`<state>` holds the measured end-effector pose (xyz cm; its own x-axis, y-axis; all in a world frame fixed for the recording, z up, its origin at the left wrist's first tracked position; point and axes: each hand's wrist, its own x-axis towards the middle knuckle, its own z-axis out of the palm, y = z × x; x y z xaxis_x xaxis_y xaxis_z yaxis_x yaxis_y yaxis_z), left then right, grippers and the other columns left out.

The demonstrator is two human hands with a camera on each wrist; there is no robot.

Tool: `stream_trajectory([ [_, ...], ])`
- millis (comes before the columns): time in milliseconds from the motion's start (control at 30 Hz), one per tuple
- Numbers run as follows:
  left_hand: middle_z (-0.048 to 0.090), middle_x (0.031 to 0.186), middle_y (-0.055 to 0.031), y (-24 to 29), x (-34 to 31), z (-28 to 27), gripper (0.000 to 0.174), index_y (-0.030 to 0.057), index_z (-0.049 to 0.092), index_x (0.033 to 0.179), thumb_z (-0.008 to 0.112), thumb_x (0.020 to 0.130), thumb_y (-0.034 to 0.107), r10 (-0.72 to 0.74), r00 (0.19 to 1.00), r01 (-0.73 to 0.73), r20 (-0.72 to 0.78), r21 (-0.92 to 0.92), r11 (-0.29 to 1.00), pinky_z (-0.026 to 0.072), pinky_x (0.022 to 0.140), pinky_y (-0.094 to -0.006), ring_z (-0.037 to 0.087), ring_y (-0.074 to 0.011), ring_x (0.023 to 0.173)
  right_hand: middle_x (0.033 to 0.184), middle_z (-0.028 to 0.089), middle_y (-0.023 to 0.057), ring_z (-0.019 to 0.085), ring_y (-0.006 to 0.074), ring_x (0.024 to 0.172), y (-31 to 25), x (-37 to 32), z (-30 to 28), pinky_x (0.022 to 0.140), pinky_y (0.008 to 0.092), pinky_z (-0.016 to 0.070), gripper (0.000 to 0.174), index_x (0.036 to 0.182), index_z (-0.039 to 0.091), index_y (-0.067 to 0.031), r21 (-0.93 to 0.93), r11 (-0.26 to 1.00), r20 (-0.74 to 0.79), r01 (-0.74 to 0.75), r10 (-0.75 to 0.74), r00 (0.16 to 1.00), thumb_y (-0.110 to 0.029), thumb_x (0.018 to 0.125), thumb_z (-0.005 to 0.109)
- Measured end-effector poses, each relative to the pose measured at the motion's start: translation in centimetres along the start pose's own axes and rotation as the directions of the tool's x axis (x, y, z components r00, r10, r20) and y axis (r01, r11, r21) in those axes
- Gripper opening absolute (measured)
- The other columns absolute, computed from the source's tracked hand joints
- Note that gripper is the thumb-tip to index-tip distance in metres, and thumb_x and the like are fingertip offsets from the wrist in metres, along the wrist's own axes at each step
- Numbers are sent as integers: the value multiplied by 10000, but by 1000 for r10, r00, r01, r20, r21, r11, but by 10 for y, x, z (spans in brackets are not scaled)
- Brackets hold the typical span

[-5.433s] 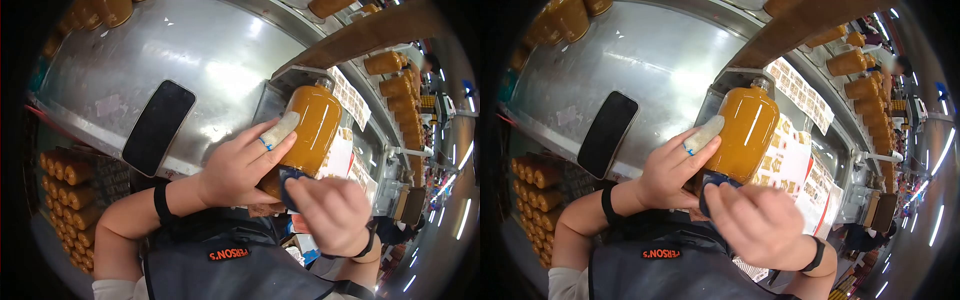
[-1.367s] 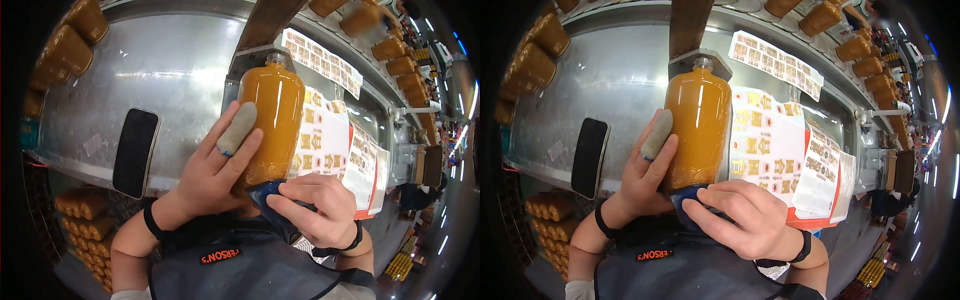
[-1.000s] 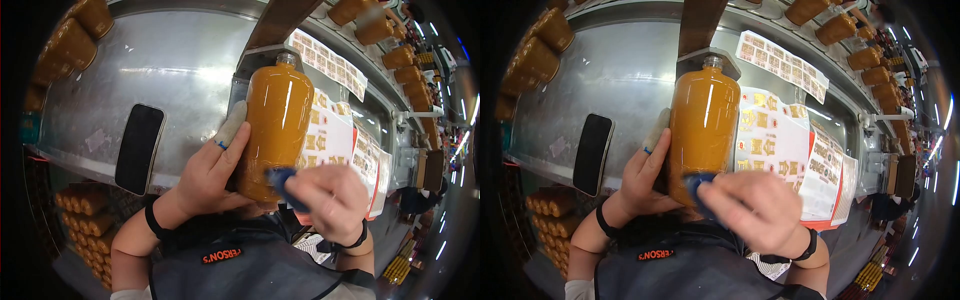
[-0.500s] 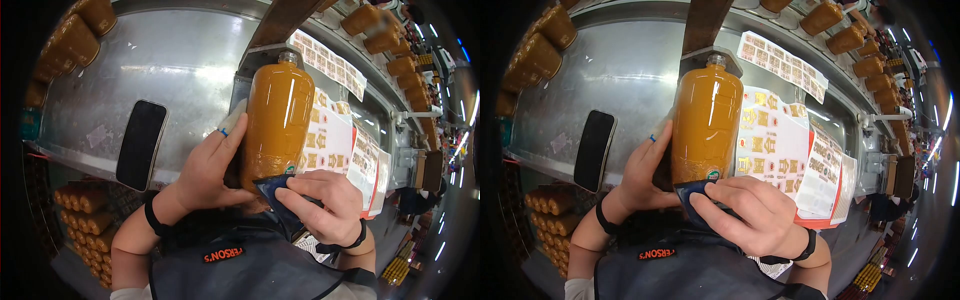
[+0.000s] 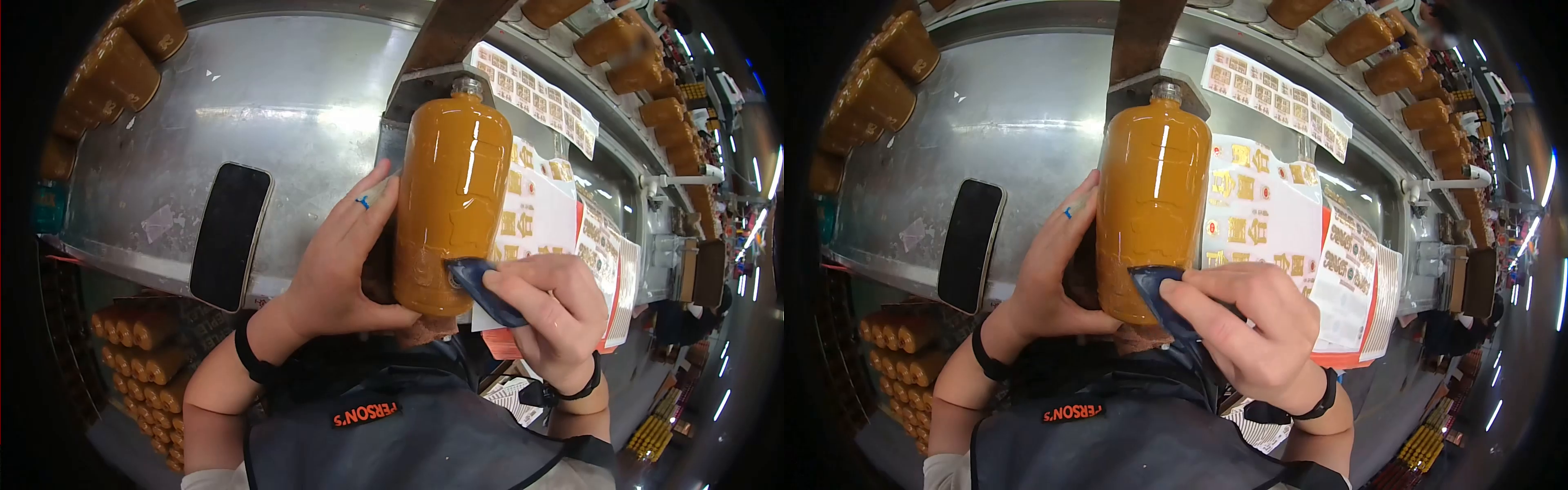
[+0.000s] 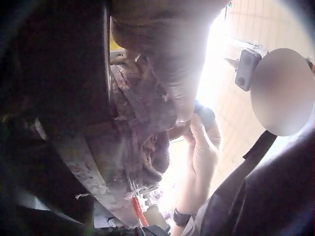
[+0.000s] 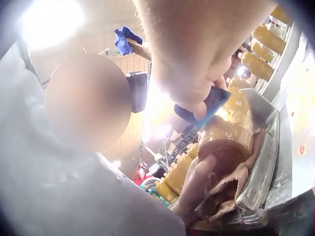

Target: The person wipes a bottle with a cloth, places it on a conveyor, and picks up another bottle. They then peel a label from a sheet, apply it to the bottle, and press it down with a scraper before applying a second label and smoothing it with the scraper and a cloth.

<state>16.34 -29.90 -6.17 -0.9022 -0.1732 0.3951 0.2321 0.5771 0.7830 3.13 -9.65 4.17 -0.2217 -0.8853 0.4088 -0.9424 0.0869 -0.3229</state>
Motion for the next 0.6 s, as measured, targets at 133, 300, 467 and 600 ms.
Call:
stream_trajectory([
  [133,495,1404,-267,0,1,1,1122,-77,349,1476,896,575,309,3,1000,-3,-8,-3,1000,369,1112,-484,391,-460,1400,874,683,81,654,223,768,-7,0,-3,621,306,517,382,1029,759,-43,93,995,70,35,-41,997,-41,648,753],
  [300,506,1389,-261,0,2,-1,1122,-75,348,1477,894,575,308,1,1000,-1,11,7,1000,365,1113,-488,385,-465,1402,883,688,74,659,219,749,-7,0,-1,635,299,536,345,1022,758,-48,45,997,53,69,-71,996,-107,684,719],
  [467,502,1402,-245,0,2,-1,1133,-62,345,1484,893,564,306,-2,999,2,39,10,1000,348,1123,-499,362,-472,1412,849,679,75,650,203,737,1,1,-4,626,295,521,320,1017,748,-42,147,989,102,2,-18,995,-65,697,743],
  [600,456,1453,-245,-2,2,-1,1171,-38,302,1510,891,555,300,11,999,-12,51,34,999,321,1139,-508,328,-472,1429,841,673,95,617,202,705,8,5,-7,629,293,486,235,978,722,-11,185,892,-32,-413,426,904,24,748,749],
])
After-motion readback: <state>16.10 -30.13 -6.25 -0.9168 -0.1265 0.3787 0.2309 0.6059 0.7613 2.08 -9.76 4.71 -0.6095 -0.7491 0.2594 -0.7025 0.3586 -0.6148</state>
